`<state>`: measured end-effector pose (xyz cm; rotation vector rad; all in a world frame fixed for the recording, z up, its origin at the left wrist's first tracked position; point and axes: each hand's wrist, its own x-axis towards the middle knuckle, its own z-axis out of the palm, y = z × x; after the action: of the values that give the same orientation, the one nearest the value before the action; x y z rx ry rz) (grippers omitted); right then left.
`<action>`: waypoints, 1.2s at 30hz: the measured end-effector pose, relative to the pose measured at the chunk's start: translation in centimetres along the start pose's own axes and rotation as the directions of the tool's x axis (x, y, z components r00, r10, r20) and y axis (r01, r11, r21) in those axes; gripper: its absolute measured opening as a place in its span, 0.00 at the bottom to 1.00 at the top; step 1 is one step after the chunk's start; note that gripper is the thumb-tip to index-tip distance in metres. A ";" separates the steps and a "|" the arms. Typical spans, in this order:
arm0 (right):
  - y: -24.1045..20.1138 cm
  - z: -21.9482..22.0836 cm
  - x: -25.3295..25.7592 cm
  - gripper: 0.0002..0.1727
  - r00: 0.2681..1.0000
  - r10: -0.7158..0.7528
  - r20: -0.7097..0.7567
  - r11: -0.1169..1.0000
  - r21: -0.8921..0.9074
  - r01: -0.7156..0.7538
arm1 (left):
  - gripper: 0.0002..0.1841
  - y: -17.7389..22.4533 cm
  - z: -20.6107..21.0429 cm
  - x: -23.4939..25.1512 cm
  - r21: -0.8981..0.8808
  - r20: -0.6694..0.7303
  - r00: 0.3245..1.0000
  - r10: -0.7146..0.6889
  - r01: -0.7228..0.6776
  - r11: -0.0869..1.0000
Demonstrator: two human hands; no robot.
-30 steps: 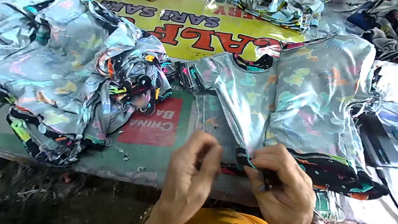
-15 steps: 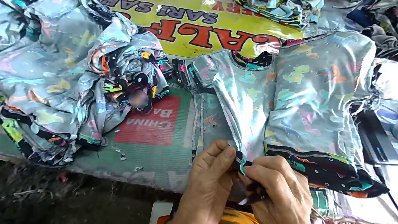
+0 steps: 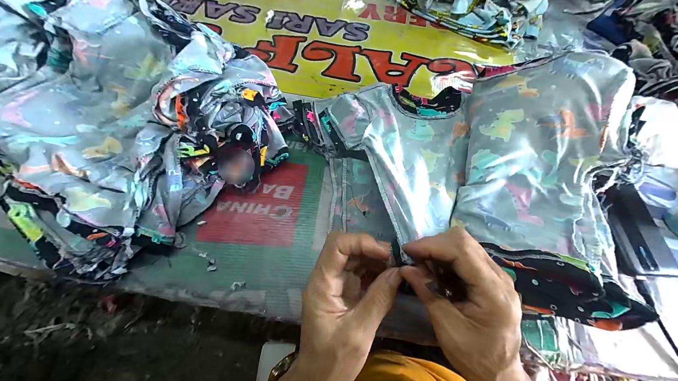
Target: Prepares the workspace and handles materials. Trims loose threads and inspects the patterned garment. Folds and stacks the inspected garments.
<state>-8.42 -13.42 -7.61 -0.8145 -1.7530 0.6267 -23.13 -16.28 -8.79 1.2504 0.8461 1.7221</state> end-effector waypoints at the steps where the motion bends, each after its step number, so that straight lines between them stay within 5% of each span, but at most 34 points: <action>1: 0.1 0.1 0.1 0.06 0.999 -0.033 -0.005 0.999 -0.026 0.033 | 0.12 0.0 0.0 0.0 0.064 0.012 1.000 0.024 -0.024 0.998; 4: 0.2 0.1 0.1 0.03 0.997 -0.078 -0.007 0.996 -0.049 0.078 | 0.11 0.1 -0.3 -0.1 0.136 0.038 0.998 0.041 -0.046 0.990; 10: 0.3 -0.4 -0.1 0.07 0.998 0.028 0.057 0.963 0.265 -0.043 | 0.11 0.4 -0.2 0.2 0.111 0.059 0.998 0.031 -0.038 0.993; 15: -0.1 -0.8 0.0 0.05 0.994 0.038 0.100 0.979 0.197 -0.057 | 0.08 0.3 -0.3 0.4 0.111 0.093 0.996 0.016 -0.026 0.993; 20: -0.6 -1.4 -0.5 0.22 0.993 0.049 0.111 0.988 0.140 -0.065 | 0.07 0.3 -0.5 0.5 -0.028 0.035 0.998 -0.060 0.061 0.998; 36: -0.6 -1.3 -0.4 0.12 0.991 0.102 0.092 0.991 0.082 -0.109 | 0.06 0.7 -0.4 0.5 0.019 0.055 0.998 -0.020 0.019 1.000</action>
<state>-7.26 -14.03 -7.01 -0.8340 -1.7566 0.8148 -23.76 -16.15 -8.12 1.2920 0.8410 1.6606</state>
